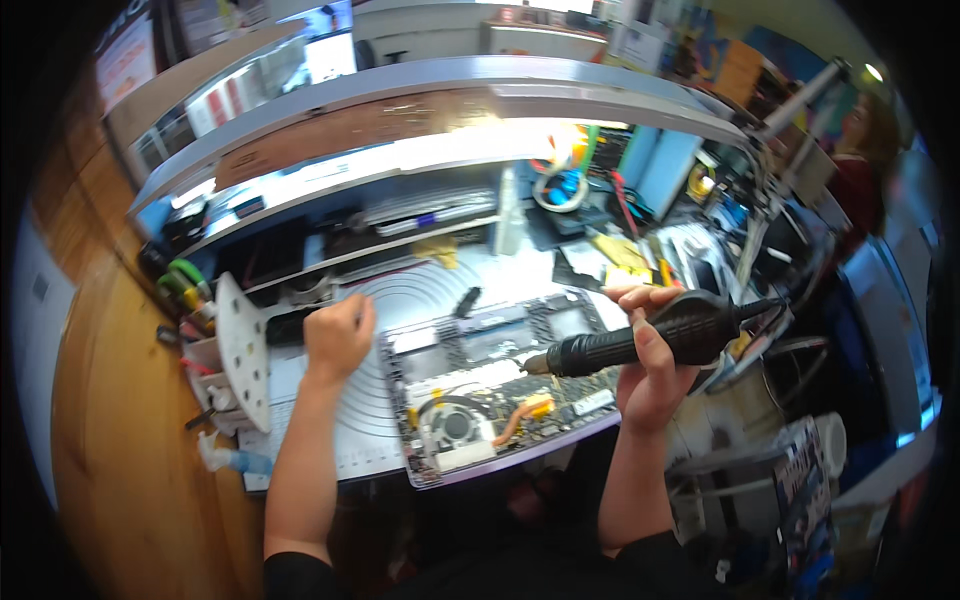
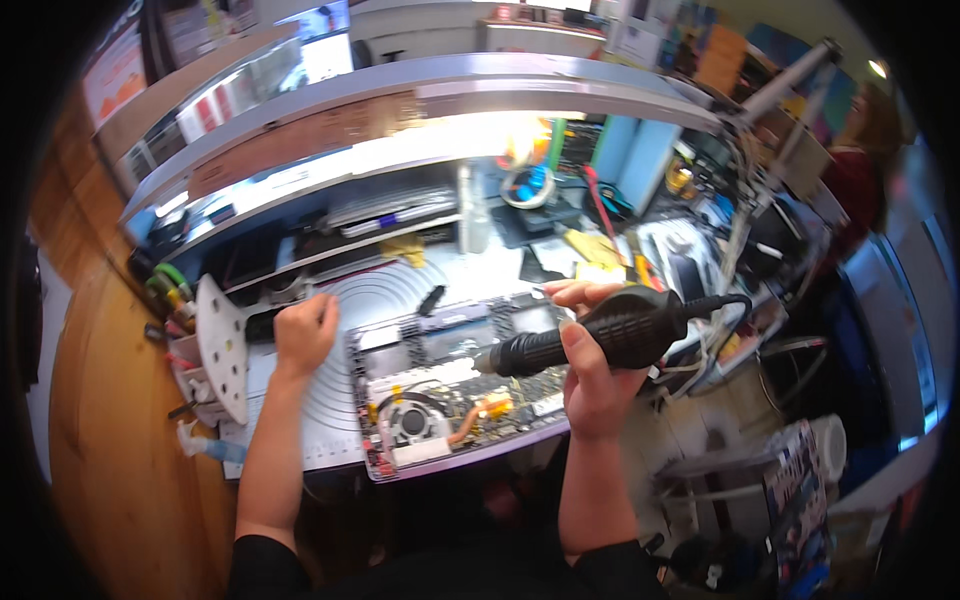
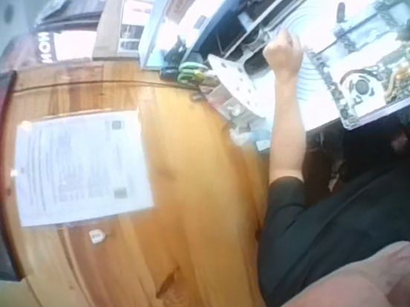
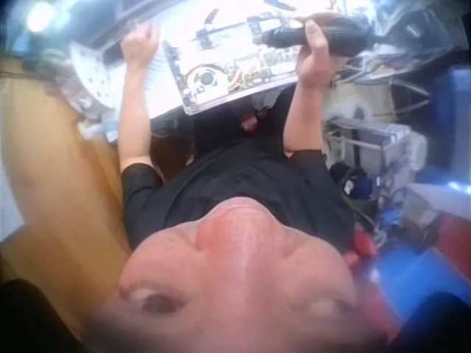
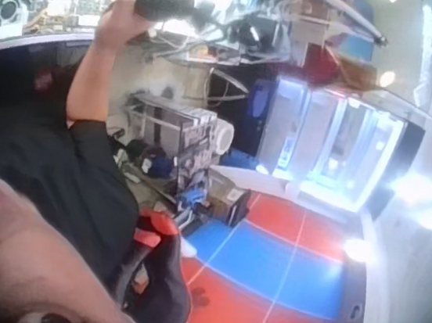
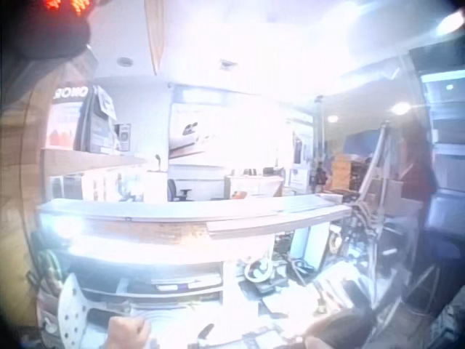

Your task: The person cleans internal laptop components with a brush and then applies heat to specific areas of the motherboard using a hot air gun.

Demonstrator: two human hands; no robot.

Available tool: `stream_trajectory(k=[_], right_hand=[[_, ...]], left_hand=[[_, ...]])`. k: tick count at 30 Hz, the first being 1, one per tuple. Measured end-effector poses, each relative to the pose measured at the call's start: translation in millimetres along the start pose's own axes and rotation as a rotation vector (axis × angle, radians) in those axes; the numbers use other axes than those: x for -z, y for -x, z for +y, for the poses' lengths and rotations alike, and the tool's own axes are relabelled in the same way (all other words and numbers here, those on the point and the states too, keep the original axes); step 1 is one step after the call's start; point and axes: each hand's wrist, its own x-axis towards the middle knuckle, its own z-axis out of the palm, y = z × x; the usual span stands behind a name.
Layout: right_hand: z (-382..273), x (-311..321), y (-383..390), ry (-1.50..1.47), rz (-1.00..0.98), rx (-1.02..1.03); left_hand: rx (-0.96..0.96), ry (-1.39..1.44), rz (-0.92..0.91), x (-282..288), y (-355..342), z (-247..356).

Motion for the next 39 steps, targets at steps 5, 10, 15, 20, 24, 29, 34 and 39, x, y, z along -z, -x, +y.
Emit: stream_trajectory(k=[5, 10, 15, 20, 24, 29, 34, 39], right_hand=[[-30.4, 32.3, 1.9, 0.068, 0.140, -0.084], [-32.2, 39.1, 13.5, 0.087, 0.092, -0.054], [-44.8, 45.0, 7.2, -0.047, -0.152, -0.244], [-31.2, 36.0, 0.2, 0.335, 0.110, -0.130], [-34.6, 38.0, 3.7, -0.055, 0.117, -0.081], [-30.1, 49.7, 5.5, 0.072, 0.093, -0.191], [-32.3, 32.8, -4.9, 0.158, 0.105, -0.202], [-17.4, 38.2, -5.6, 0.041, 0.287, -0.085]], left_hand=[[-0.018, 0.068, -0.001, 1.9, -8.3, 17.6], [-0.016, 0.064, -0.022, 1.9, -10.4, 17.3], [-0.026, 0.025, -0.010, 3.2, -11.4, 14.9], [0.010, 0.026, -0.024, 4.8, -9.0, 12.4], [0.002, 0.056, -0.016, 4.4, -10.1, 15.2], [-0.054, -0.028, -0.012, -0.4, -8.4, -2.8], [0.012, 0.050, -0.062, -4.3, -3.2, -7.8], [-0.019, 0.076, -0.061, -5.7, -8.5, -2.4]])
